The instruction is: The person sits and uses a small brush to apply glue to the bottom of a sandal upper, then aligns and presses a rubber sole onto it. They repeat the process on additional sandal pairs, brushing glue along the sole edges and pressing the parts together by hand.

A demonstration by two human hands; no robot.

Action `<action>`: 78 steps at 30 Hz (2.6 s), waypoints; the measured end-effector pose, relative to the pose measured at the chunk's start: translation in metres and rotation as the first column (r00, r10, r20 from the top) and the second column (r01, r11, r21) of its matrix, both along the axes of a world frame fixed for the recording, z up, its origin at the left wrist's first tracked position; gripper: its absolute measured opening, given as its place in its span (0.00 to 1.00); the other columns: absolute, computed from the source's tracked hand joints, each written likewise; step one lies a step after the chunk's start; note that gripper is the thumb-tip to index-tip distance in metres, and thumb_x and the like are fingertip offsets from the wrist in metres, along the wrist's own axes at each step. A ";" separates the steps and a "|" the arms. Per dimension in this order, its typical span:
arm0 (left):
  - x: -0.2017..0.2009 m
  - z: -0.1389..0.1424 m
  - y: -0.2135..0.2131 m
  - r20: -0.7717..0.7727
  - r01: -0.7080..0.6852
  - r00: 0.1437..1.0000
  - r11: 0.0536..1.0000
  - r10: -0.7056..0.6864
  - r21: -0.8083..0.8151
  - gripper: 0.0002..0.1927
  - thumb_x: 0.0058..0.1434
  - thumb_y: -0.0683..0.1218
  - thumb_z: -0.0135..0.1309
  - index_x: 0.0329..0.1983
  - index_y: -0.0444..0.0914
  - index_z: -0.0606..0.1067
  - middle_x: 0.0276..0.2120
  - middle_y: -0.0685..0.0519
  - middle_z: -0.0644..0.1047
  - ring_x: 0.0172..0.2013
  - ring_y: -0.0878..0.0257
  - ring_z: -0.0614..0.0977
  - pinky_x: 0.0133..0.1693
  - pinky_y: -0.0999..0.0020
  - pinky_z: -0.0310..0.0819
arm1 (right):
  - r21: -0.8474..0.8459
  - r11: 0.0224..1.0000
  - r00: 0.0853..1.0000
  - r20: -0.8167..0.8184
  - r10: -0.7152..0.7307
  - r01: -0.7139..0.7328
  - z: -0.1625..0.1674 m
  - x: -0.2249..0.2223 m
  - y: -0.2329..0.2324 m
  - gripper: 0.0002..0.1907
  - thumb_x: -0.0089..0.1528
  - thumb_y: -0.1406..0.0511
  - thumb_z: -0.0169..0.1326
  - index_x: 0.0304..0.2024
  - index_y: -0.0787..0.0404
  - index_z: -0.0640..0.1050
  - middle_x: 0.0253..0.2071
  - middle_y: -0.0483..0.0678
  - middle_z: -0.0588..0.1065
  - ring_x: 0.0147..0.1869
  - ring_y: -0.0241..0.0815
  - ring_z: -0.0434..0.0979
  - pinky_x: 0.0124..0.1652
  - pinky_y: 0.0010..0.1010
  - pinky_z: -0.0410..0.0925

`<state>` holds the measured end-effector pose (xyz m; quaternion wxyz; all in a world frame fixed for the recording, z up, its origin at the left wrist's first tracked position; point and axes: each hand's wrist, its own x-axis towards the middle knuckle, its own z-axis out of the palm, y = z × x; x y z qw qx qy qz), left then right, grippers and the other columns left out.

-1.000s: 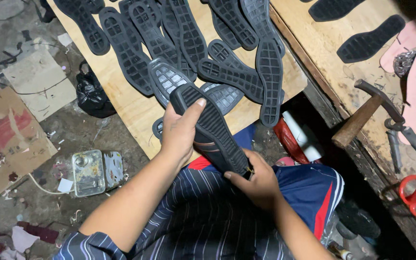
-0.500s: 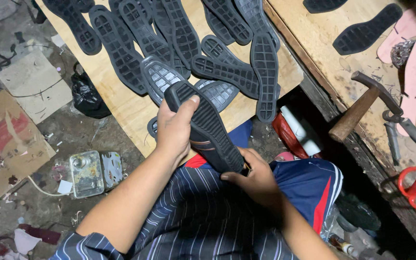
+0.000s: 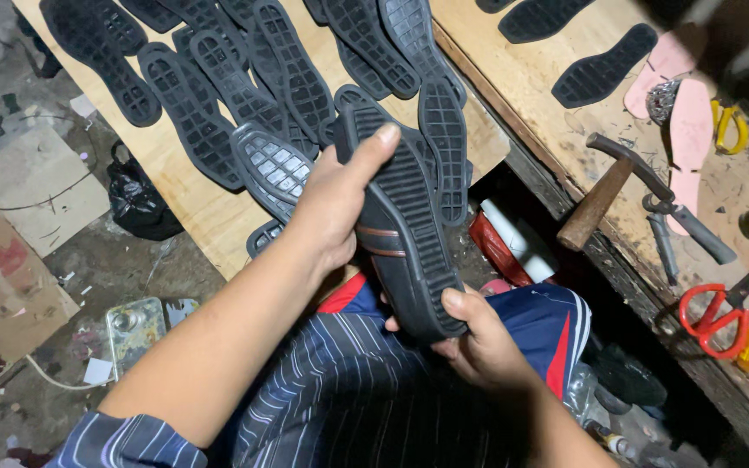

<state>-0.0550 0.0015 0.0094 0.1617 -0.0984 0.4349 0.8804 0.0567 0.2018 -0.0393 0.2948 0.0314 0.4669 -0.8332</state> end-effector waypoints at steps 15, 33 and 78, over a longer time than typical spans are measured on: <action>0.036 0.008 0.035 0.189 0.133 0.976 0.983 -0.108 -0.123 0.22 0.53 0.45 0.62 0.49 0.32 0.74 0.38 0.47 0.80 0.37 0.57 0.83 0.37 0.60 0.82 | 0.240 0.893 0.847 -0.477 -0.232 0.380 -0.009 0.000 0.022 0.37 0.71 0.43 0.46 0.65 0.69 0.70 0.41 0.48 0.77 0.41 0.32 0.73 0.44 0.21 0.67; 0.056 -0.006 0.048 -0.004 0.024 1.000 0.984 -0.024 0.174 0.35 0.55 0.40 0.61 0.65 0.38 0.61 0.49 0.48 0.73 0.48 0.57 0.79 0.45 0.56 0.82 | 0.437 0.397 0.413 -0.898 0.148 0.807 0.033 0.019 -0.007 0.39 0.50 0.62 0.73 0.59 0.67 0.70 0.57 0.59 0.71 0.54 0.51 0.79 0.48 0.33 0.75; 0.091 -0.026 0.055 -0.269 0.098 0.937 0.906 -0.224 -0.412 0.47 0.50 0.42 0.66 0.66 0.30 0.49 0.52 0.46 0.74 0.52 0.64 0.79 0.53 0.67 0.77 | 0.692 0.487 0.842 -0.491 -0.224 0.533 0.027 -0.009 0.009 0.21 0.55 0.64 0.66 0.49 0.67 0.81 0.40 0.48 0.77 0.36 0.35 0.74 0.37 0.28 0.70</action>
